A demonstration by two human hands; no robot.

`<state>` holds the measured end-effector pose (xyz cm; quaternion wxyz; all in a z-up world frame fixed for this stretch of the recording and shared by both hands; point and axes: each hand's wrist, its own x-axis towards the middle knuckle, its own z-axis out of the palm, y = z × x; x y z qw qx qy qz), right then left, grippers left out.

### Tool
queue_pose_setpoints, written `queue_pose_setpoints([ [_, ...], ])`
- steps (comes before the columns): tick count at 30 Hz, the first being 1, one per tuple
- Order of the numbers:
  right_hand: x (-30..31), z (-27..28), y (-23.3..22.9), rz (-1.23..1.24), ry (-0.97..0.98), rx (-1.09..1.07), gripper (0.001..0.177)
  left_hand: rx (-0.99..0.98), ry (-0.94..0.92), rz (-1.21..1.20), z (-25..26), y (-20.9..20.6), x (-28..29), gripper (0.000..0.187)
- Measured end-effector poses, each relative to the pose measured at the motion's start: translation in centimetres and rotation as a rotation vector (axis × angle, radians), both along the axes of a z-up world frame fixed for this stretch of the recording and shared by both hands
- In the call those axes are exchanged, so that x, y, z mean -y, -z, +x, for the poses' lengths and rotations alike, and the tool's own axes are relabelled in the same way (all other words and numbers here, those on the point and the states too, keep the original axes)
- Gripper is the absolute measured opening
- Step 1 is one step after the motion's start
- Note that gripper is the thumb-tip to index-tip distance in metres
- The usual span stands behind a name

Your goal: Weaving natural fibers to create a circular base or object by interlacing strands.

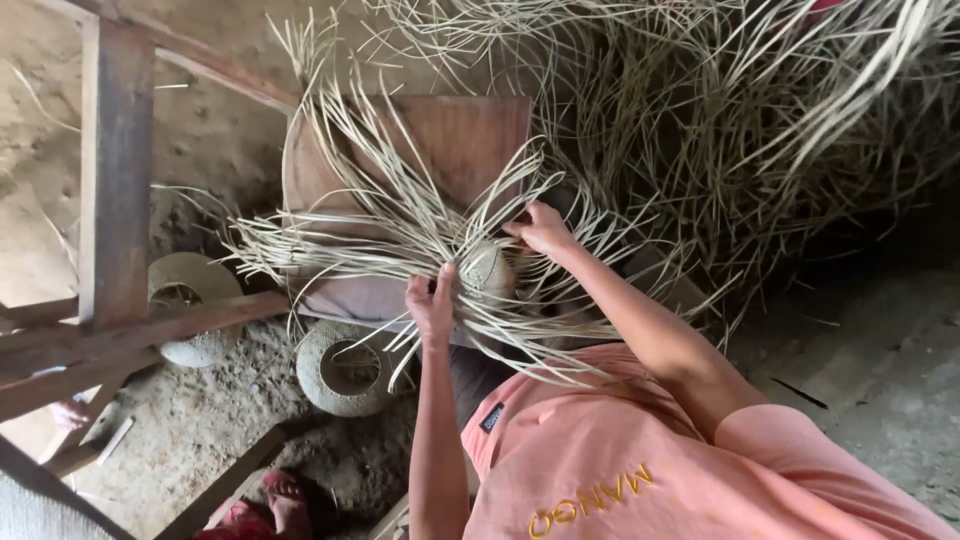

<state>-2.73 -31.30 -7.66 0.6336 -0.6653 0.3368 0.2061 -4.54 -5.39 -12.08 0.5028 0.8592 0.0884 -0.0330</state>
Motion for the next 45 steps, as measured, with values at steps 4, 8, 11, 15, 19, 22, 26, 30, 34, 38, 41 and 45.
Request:
queue_pose_setpoints([
  [4,0.1,-0.4,0.2,-0.047,-0.058,0.018,0.036,0.062,0.030,0.038,0.2,-2.5,1.9,0.042],
  [8,0.3,-1.7,-1.5,-0.337,-0.378,0.119,0.045,0.004,-0.031,0.038,0.5,-3.4,2.4,0.058],
  [11,1.6,-2.6,-2.8,-0.505,-0.463,0.154,0.037,-0.058,-0.013,0.081,0.4,-6.9,4.0,0.057],
  [15,-1.7,-4.5,-6.0,-0.817,-0.382,0.563,0.058,-0.093,-0.022,0.170,0.2,-9.5,6.0,0.057],
  [19,-6.5,-7.0,-11.5,-0.757,-0.682,0.892,0.124,-0.094,-0.023,0.205,0.5,-9.2,6.4,0.056],
  [22,-6.7,-7.2,-11.0,-0.768,-0.863,0.617,0.132,-0.035,-0.040,0.174,0.6,-11.0,6.7,0.052],
  [26,-3.4,-5.7,-2.7,-0.846,-0.723,0.814,0.099,0.048,-0.102,0.071,0.8,-16.1,7.5,0.049],
  [30,1.6,-4.4,2.2,-0.937,-0.589,0.786,0.108,0.111,-0.086,-0.007,1.7,-14.6,5.8,0.045],
  [34,9.1,-5.6,-5.4,-1.162,-0.425,0.766,0.021,0.346,-0.143,-0.047,2.1,-13.6,3.0,0.046],
  [38,17.5,-11.2,-11.6,-1.675,-0.503,0.606,0.021,0.420,-0.163,-0.038,1.7,-9.6,0.9,0.034],
  [41,19.8,-19.0,-15.9,-1.959,-0.508,0.429,0.019,0.371,-0.122,0.118,0.6,-5.3,0.6,0.036],
  [45,16.5,-23.3,-16.6,-1.037,-0.925,-0.585,0.054,0.206,-0.002,0.151,-1.9,-4.7,1.1,0.052],
])
